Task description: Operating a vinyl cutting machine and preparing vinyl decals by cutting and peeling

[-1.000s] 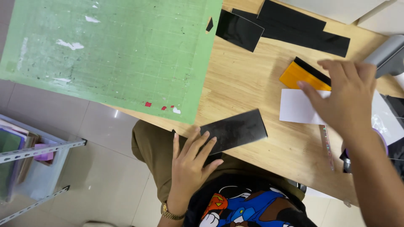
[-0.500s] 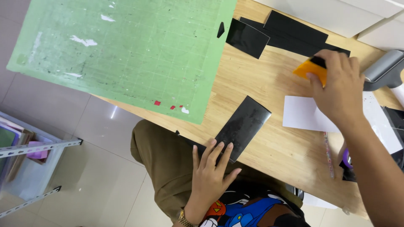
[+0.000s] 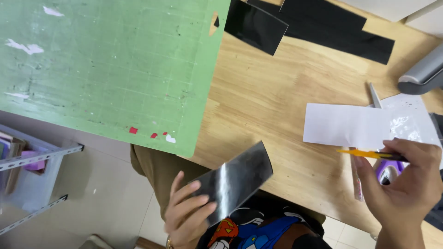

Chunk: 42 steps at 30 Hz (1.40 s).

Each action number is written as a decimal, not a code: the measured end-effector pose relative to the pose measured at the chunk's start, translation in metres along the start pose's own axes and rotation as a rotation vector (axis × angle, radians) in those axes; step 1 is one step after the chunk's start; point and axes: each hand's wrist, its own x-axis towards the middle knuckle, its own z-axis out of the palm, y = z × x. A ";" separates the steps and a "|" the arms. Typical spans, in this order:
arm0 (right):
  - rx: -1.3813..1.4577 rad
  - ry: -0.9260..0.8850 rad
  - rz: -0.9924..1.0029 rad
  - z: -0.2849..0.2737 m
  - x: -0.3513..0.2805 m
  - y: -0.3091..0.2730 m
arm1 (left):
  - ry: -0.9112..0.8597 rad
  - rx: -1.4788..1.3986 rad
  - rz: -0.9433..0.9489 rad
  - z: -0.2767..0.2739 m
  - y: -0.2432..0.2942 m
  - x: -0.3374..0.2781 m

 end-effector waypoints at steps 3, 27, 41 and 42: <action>0.105 0.001 0.072 0.004 -0.015 -0.004 | 0.268 -0.168 -0.152 0.003 0.027 0.013; 0.283 -0.124 0.056 0.021 -0.024 -0.038 | 0.159 -0.195 0.052 -0.044 0.008 0.017; 0.921 -0.404 0.195 0.030 -0.021 -0.073 | 0.379 -0.155 0.071 -0.021 0.024 0.023; 0.897 -0.403 0.194 0.030 -0.020 -0.074 | 0.342 -0.137 0.004 -0.023 0.029 0.023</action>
